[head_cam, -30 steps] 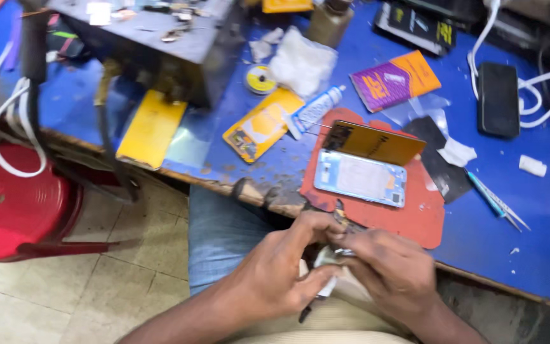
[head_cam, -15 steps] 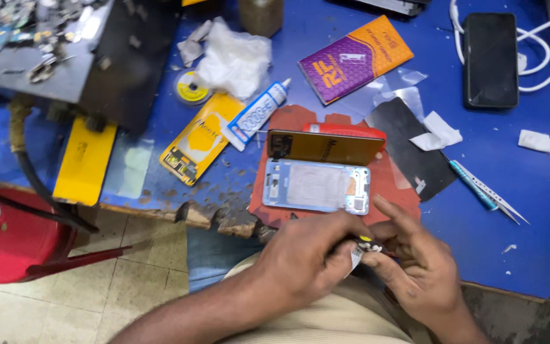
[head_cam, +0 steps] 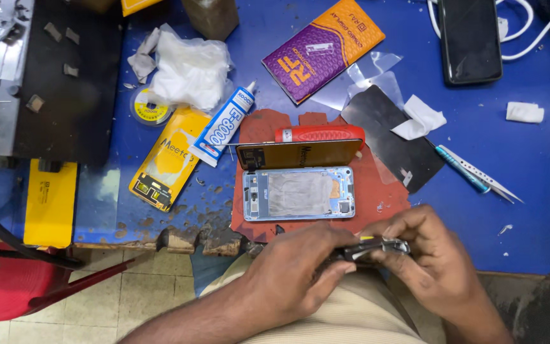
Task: The person holds a smartphone with its back cover removed, peels a protective film from a replacement screen, then uses a glue tube to apply adhesive along the edges of the phone frame. They press the frame, then align and press the screen onto the phone body and press the edges to secure it.
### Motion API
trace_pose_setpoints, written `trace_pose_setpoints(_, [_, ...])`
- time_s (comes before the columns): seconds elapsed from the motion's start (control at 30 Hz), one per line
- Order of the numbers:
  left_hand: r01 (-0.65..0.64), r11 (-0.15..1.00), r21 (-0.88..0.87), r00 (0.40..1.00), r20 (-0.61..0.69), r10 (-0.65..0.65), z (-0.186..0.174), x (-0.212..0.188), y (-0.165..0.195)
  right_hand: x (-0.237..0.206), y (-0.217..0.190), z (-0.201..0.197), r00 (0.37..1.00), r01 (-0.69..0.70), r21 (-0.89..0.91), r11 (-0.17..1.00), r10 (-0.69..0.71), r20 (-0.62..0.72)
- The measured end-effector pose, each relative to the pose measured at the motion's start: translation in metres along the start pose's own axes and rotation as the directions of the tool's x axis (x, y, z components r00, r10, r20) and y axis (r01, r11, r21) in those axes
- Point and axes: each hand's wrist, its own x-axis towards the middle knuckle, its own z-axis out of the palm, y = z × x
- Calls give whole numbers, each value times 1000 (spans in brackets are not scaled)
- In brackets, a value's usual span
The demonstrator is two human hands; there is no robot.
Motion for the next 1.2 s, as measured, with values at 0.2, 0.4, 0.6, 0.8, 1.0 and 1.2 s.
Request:
trace_pose_setpoints(0.2, [-106, 993, 48, 994, 19, 105, -8, -19, -18, 2, 0, 14, 991, 103, -376, 921, -62, 119])
trace_pose_setpoints(0.4, [-202, 960, 196, 968, -112, 226, -33, -42, -34, 1, 1, 49, 982, 144, -405, 903, -182, -56])
trace_pose_setpoints(0.6, [-125, 978, 164, 971, -180, 154, -49, -58, -41, 13, 3, 80, 975, 213, -387, 897, -220, 25])
trace_pose_setpoints(0.8, [-105, 985, 135, 975, -179, 128, -55, -67, -51, 14, -1, 93, 974, 223, -480, 848, -212, 78])
trace_pose_setpoints(1.0, [66, 897, -437, 802, -511, -308, -99, -86, -60, 8, -6, 76, 910, 102, -278, 955, -203, -361])
trace_pose_setpoints(1.2, [-72, 586, -807, 853, -355, -384, -117, -79, -53, 13, 6, 59, 923, 173, 100, 980, -126, -364])
